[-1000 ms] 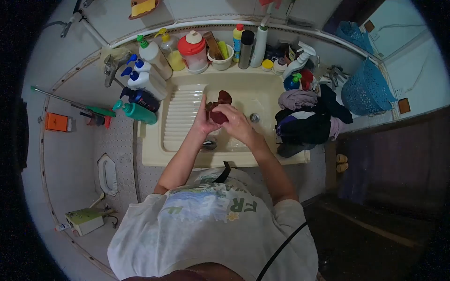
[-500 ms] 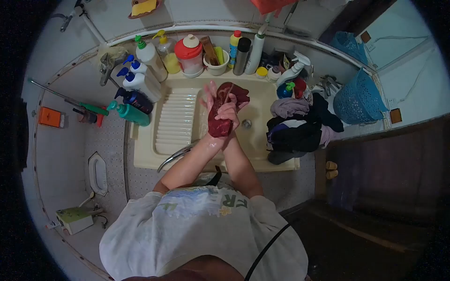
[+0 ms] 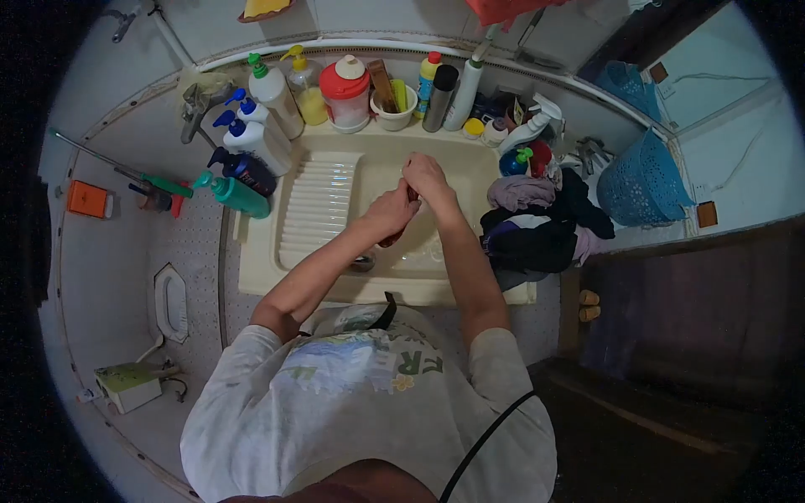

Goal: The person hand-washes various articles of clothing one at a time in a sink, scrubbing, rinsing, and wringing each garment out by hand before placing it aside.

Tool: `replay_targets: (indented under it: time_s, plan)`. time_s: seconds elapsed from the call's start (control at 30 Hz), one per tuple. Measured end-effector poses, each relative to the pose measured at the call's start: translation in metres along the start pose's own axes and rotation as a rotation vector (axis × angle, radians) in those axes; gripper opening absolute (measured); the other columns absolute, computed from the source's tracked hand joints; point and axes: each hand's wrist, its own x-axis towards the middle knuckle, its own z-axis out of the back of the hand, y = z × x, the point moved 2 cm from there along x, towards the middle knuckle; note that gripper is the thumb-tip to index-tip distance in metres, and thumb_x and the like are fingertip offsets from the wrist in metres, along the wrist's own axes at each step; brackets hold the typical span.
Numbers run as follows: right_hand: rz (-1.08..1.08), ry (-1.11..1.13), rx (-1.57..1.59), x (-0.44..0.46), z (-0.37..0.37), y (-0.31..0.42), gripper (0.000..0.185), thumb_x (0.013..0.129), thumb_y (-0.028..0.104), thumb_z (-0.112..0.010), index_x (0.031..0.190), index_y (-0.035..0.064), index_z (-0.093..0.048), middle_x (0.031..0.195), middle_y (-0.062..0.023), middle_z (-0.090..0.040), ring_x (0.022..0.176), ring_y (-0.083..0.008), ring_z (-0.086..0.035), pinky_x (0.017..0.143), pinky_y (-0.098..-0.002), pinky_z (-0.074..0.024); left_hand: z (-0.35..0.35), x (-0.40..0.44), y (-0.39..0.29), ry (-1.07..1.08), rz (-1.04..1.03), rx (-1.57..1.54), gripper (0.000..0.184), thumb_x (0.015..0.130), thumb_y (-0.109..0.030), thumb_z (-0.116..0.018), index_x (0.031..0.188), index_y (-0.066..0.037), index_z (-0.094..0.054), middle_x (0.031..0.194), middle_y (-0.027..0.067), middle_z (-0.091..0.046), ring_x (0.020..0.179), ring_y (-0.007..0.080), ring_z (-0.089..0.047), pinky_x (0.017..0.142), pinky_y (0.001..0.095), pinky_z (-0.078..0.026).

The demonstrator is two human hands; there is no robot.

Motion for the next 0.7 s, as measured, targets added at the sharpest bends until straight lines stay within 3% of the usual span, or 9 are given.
replay_targets:
  time_s: [0.07,0.17,0.2,0.27,0.33,0.4,0.43,0.57,0.7]
  plan:
    - [-0.034,0.091,-0.053,-0.003,0.005,-0.002,0.026,0.083,0.024,-0.049,0.090,0.0028,-0.062,0.088,-0.0141,-0.065,0.083,-0.0285,-0.062,0.073,-0.0368,-0.0475,0.007,0.002,0.002,0.028,-0.071,-0.110,0.033,0.082,-0.030,-0.055,0.098,-0.003,-0.044,0.075,0.0162,-0.060,0.066,0.0332,-0.061,0.060,0.0426,-0.048]
    - [-0.025,0.706,0.662,-0.018,0.018,0.001,0.052,0.091,0.048,-0.037,0.107,0.0041,-0.060,0.109,-0.0109,-0.060,0.097,-0.0204,-0.057,0.086,-0.0340,-0.0448,0.025,-0.013,-0.013,0.595,0.354,-1.167,0.029,0.088,-0.035,-0.049,0.099,-0.008,-0.050,0.056,-0.0015,-0.041,0.043,0.0089,-0.040,0.041,0.0218,-0.037]
    - [-0.023,0.696,0.665,-0.021,0.021,-0.001,0.052,0.091,0.048,-0.037,0.107,0.0041,-0.060,0.109,-0.0109,-0.060,0.097,-0.0204,-0.057,0.086,-0.0340,-0.0448,0.021,-0.011,-0.006,0.601,0.350,-1.159,0.029,0.088,-0.035,-0.049,0.099,-0.008,-0.050,0.056,-0.0015,-0.041,0.043,0.0089,-0.040,0.041,0.0218,-0.037]
    - [0.202,0.712,1.336,-0.029,0.029,0.001,0.063,0.089,0.057,-0.034,0.113,0.0042,-0.056,0.121,-0.0127,-0.052,0.110,-0.0229,-0.050,0.093,-0.0340,-0.0411,0.006,-0.006,0.002,1.037,0.258,-2.054,0.032,0.092,-0.033,-0.044,0.103,-0.004,-0.051,0.056,-0.0001,-0.040,0.041,0.0090,-0.038,0.039,0.0207,-0.034]
    - [0.325,0.666,1.543,-0.028,0.014,-0.005,0.065,0.088,0.061,-0.032,0.116,0.0065,-0.054,0.126,-0.0141,-0.048,0.118,-0.0266,-0.044,0.097,-0.0387,-0.0381,-0.001,-0.008,-0.011,1.121,0.210,-2.218,0.037,0.094,-0.033,-0.040,0.110,-0.001,-0.050,0.056,-0.0001,-0.040,0.042,0.0086,-0.038,0.041,0.0197,-0.035]
    - [0.629,0.363,2.244,-0.039,0.001,0.006,0.057,0.091,0.055,-0.032,0.114,0.0089,-0.055,0.125,-0.0153,-0.049,0.118,-0.0311,-0.043,0.098,-0.0443,-0.0367,-0.003,-0.009,-0.029,1.012,0.101,-2.583,0.043,0.092,-0.035,-0.043,0.115,0.001,-0.049,0.058,0.0001,-0.043,0.044,0.0095,-0.040,0.045,0.0210,-0.037]
    - [0.414,0.060,2.402,-0.045,-0.011,0.009,0.041,0.092,0.045,-0.040,0.109,0.0111,-0.057,0.115,-0.0152,-0.054,0.111,-0.0304,-0.048,0.094,-0.0438,-0.0410,-0.005,-0.003,-0.030,1.003,0.084,-2.718,0.042,0.093,-0.035,-0.042,0.118,-0.001,-0.047,0.062,0.0020,-0.046,0.046,0.0096,-0.042,0.047,0.0209,-0.039]
    - [0.148,-0.065,2.511,-0.027,-0.043,0.004,0.031,0.089,0.038,-0.052,0.100,0.0092,-0.056,0.097,-0.0117,-0.058,0.094,-0.0264,-0.056,0.085,-0.0377,-0.0467,0.002,0.001,-0.035,0.513,0.008,-2.584,0.034,0.093,-0.034,-0.044,0.113,-0.007,-0.049,0.068,0.0043,-0.050,0.048,0.0096,-0.044,0.049,0.0206,-0.042]
    - [0.035,0.041,1.823,-0.014,-0.007,-0.005,0.022,0.087,0.027,-0.059,0.084,0.0060,-0.055,0.075,-0.0059,-0.057,0.067,-0.0177,-0.056,0.058,-0.0273,-0.0471,0.014,-0.017,-0.015,0.763,0.268,-1.997,0.042,0.092,-0.040,-0.044,0.101,0.000,-0.050,0.064,0.0026,-0.049,0.049,0.0107,-0.043,0.049,0.0228,-0.041]
